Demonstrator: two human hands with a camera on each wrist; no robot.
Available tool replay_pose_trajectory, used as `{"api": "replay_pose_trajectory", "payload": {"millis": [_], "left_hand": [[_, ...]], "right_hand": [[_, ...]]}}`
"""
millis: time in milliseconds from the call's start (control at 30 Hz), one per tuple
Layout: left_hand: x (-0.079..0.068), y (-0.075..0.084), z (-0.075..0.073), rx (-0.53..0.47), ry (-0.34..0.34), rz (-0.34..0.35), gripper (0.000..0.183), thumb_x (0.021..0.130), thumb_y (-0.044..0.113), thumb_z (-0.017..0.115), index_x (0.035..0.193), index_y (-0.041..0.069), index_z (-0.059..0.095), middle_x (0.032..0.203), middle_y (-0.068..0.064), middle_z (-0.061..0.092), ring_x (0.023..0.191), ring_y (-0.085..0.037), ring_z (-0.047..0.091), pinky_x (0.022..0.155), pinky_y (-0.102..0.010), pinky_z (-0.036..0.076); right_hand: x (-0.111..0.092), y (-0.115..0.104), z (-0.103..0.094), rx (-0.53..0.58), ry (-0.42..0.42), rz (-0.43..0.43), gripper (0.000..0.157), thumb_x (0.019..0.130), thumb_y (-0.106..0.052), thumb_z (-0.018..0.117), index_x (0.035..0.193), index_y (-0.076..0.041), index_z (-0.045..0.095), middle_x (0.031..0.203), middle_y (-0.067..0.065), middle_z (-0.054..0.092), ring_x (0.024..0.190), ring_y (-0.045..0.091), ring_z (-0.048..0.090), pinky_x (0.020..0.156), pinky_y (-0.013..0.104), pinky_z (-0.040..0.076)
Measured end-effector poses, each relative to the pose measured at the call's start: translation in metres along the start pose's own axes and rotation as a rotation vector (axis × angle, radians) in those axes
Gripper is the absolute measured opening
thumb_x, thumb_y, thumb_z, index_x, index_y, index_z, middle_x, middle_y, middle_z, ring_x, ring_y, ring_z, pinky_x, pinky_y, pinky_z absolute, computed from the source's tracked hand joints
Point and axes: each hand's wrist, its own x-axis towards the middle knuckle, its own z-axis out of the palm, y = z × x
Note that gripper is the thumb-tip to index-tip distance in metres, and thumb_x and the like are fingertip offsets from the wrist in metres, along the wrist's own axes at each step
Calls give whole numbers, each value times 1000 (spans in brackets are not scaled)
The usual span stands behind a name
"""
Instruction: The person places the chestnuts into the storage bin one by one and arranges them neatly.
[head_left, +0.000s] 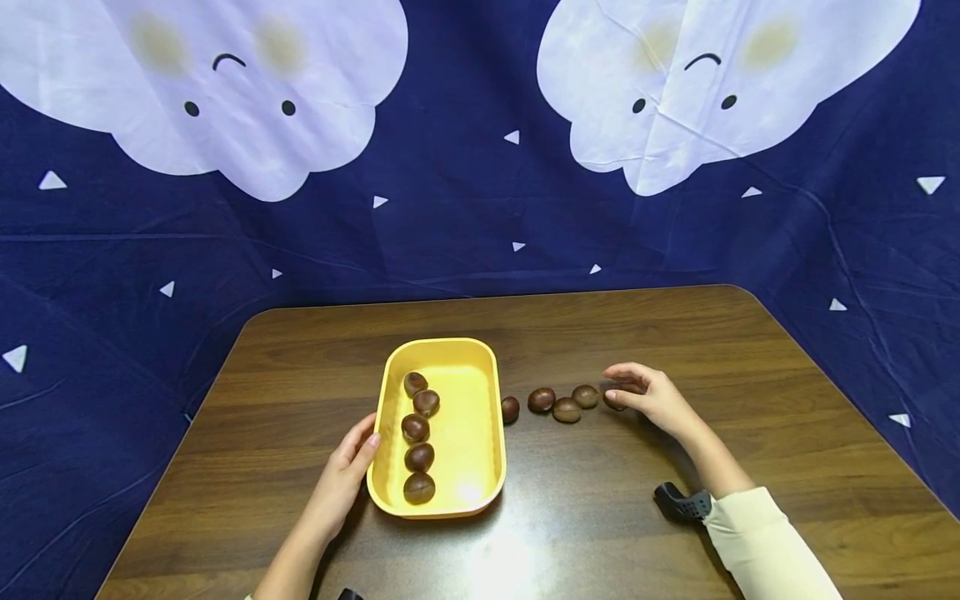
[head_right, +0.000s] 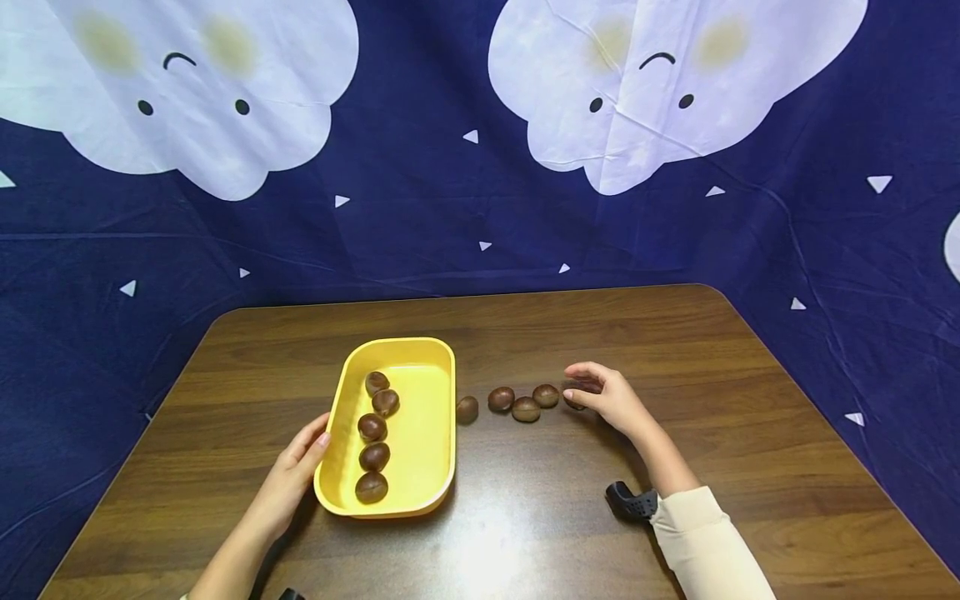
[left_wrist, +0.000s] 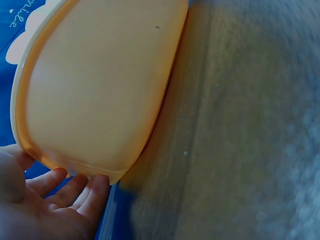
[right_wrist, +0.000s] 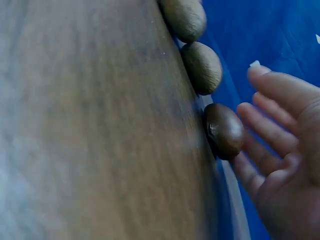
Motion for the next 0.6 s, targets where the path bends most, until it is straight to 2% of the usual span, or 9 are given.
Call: {"api": "replay_pose_trajectory", "payload": {"millis": [100,233,333,433,600], "left_hand": [[0,0,0,3,-1,-2,46,97,25,42,136,4,33,133,-18,39,117,-27,40,91,-26,36],[1,0,0,2,-8,-1,45,97,25,42,136,4,33,133,-18,39,117,-28,40,91,-26,36],[1,0,0,2,-9,0,45,97,25,42,136,5,33,133,-18,39,117,-28,40,90,-23,36],[1,0,-1,4,-6,-3,45,97,26,42,136,4,33,133,-18,39,117,-28,39,88,-19,36],[0,1,-1,11,-7,-7,46,97,26,42,136,4,32,134,-19,38,118,-29,38,86,-16,35]], "right_hand": [[-4,9,-2,-58,5,13,33,81,-7,67,110,6,56,106,22,58,95,29,57,74,21,46],[-9,17,-3,-126,9,11,32,79,-10,69,107,1,59,103,15,61,92,15,57,76,20,44],[-10,19,-3,-164,6,17,32,78,-11,71,107,-2,60,102,12,62,90,10,56,75,20,43],[-11,16,-1,-202,-1,19,32,78,-10,71,107,-3,60,101,10,62,87,9,56,73,22,44],[-11,-9,4,-221,14,-5,29,77,1,68,104,5,60,95,17,62,80,23,57,69,34,46]]}}
